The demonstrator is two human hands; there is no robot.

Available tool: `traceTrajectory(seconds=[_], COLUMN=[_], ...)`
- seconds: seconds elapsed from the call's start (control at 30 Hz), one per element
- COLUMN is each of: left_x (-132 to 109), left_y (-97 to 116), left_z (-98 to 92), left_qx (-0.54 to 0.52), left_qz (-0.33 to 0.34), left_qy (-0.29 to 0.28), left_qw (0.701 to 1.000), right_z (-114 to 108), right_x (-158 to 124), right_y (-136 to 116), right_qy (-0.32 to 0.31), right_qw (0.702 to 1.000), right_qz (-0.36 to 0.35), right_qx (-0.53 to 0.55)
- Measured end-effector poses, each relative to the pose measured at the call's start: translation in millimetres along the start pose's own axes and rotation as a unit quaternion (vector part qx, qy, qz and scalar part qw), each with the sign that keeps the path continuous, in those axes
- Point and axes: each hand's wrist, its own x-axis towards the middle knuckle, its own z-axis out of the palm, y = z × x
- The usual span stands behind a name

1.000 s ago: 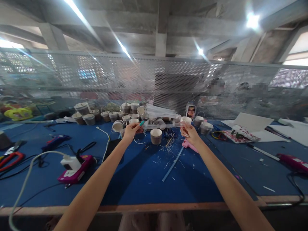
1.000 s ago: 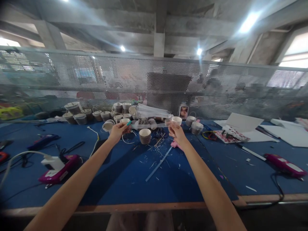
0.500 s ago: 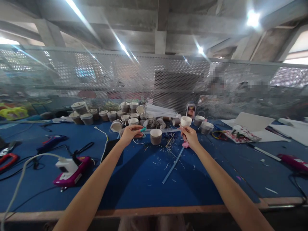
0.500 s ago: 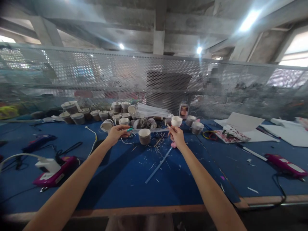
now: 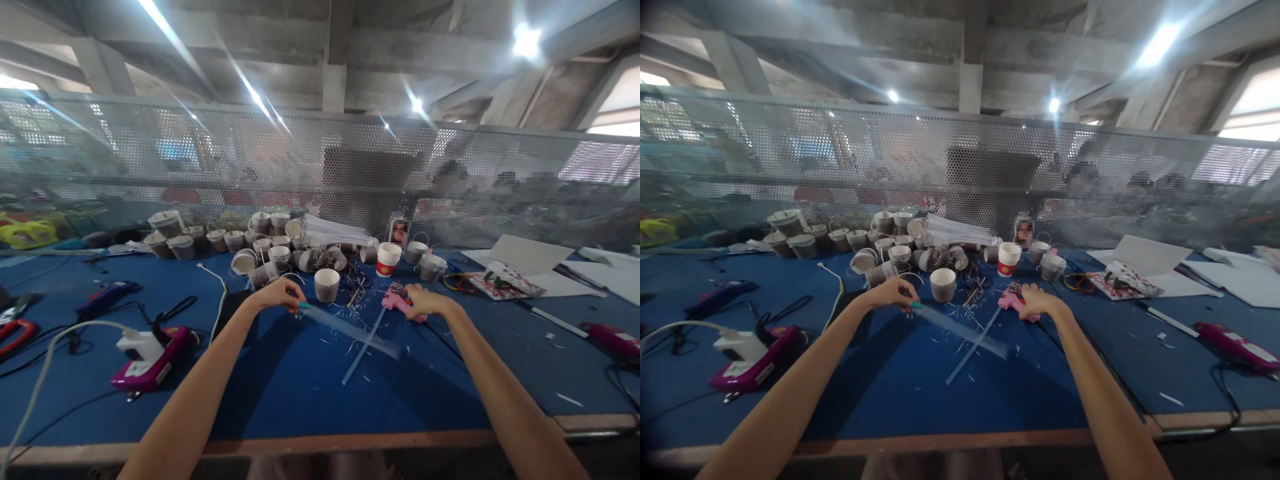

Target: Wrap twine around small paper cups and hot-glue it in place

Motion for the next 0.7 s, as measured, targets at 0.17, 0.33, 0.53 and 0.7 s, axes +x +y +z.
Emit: traceTrajectory(seconds=[0.17, 0.33, 0.53, 0.7], left_x=[-5.9, -5.7, 9.3, 12.6], left_y=[-4.1, -5.1, 2.3, 6.7], left_z=[-18.0, -17.9, 13.3, 34.5], left_qx=[-0.014, -0.139, -0.192, -0.033], left_qz=[0.002, 0.003, 0.02, 0.017], left_qy=[0.037, 0.126, 0.157, 0.095], left_qw=[0.999, 0.982, 0.969, 0.995], right_z=[17.7, 14.1, 9.4, 4.1], right_x=[4.1, 6.5, 3.6, 0.6], right_y=[-19.2, 10.1, 40.6, 31.9], right_qy=[-0.003, 0.113, 0.144, 0.179], right_qw=[0.996, 0.993, 0.921, 0.809], right_qz=[0.037, 0.02, 0.013, -0.026], right_qx=[-0.077, -0.036, 0.362, 0.56])
